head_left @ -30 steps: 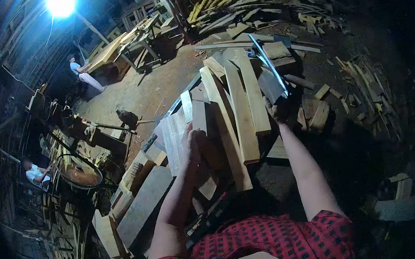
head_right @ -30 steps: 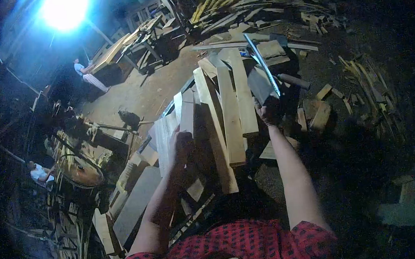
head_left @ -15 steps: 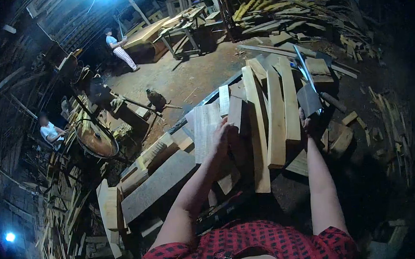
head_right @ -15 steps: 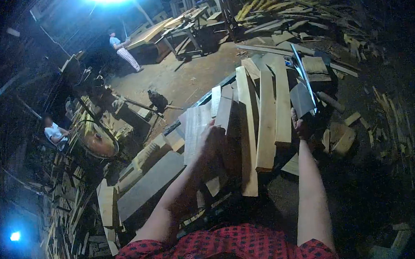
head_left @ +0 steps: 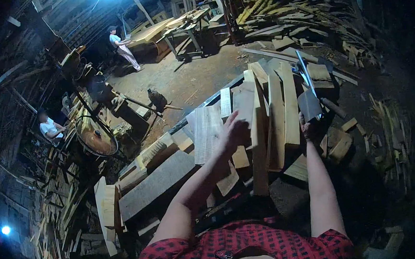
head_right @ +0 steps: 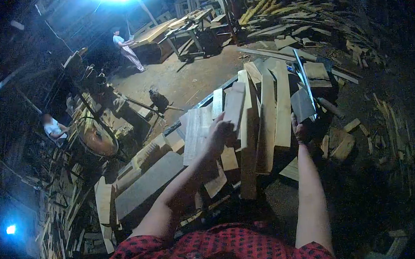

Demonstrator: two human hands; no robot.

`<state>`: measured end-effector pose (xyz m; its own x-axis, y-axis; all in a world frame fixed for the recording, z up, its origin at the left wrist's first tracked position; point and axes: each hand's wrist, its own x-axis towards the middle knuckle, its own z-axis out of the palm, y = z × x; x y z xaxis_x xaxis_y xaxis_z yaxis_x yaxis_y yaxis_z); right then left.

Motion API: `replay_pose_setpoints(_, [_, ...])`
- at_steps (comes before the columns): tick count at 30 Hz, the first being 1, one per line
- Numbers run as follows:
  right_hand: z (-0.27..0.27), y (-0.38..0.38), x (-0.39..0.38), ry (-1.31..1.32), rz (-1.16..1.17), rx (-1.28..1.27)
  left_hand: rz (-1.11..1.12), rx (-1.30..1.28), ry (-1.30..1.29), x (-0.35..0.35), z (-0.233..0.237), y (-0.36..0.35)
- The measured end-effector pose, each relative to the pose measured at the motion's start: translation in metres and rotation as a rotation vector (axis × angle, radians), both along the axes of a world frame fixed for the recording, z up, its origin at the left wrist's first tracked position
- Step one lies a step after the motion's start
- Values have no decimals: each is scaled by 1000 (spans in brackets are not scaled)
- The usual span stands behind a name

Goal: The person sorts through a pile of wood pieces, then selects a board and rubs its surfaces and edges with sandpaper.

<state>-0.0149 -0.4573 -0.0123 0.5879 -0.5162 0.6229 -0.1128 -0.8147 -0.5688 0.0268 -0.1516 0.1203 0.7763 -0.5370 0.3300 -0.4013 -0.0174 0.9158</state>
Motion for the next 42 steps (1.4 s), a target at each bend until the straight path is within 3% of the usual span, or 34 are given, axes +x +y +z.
replay_pose_setpoints(1, [-4, 3, -2, 6, 3, 1, 86, -365, 550, -8, 12, -22])
replay_pose_setpoints(6, [-4, 0, -2, 31, 12, 0, 53, -206, 557, 6, 27, -90])
replay_pose_setpoints(7, [-7, 2, -6, 35, 12, -1, 86, -206, 494, 13, 18, -107])
replay_pose_setpoints(9, [-8, -7, -9, 45, 13, -4, 399, 235, -130, 24, 4, -130])
replay_pose_setpoints(11, [-12, -2, -10, 60, 18, -7, 413, 458, -126, 19, 8, -147])
replay_pose_setpoints(14, [-12, -2, -11, 92, 35, 4, 428, 636, -349, 17, 9, -163])
replay_pose_setpoints(15, [-12, 4, -13, 102, 41, 8, 409, 743, -474, 15, 9, -163])
replay_pose_setpoints(19, [-16, -16, -17, 153, 35, 27, 246, 738, -293, 38, 4, -154])
replay_pose_setpoints(21, [-9, 2, -7, 210, -31, 55, 174, 282, 192, 28, 24, -118])
replay_pose_setpoints(22, [-8, -1, -3, 239, -74, 75, 261, 240, 237, 33, 24, -100])
replay_pose_setpoints(23, [-6, -5, 3, 265, -114, 94, 343, 234, 112, 50, 1, -80])
replay_pose_setpoints(29, [-6, -11, 3, 335, -167, 149, 287, 530, 189, 4, -15, -8])
replay_pose_setpoints(31, [-4, -10, 4, 336, -168, 152, 199, 869, -88, -19, -23, -12])
replay_pose_setpoints(33, [-4, -7, 4, 334, -162, 147, 71, 1121, -58, -40, -11, -25])
replay_pose_setpoints(37, [-3, -7, 0, 317, -106, 133, 123, 1001, -246, -31, -77, -19])
replay_pose_setpoints(38, [-3, -6, -1, 311, -84, 129, 87, 1037, -115, -43, -52, -21])
replay_pose_setpoints(39, [-1, -1, 1, 306, -63, 125, 120, 946, -81, -52, -49, -22])
replay_pose_setpoints(42, [3, -7, -2, 298, -18, 120, 156, 991, 30, -57, -39, -24])
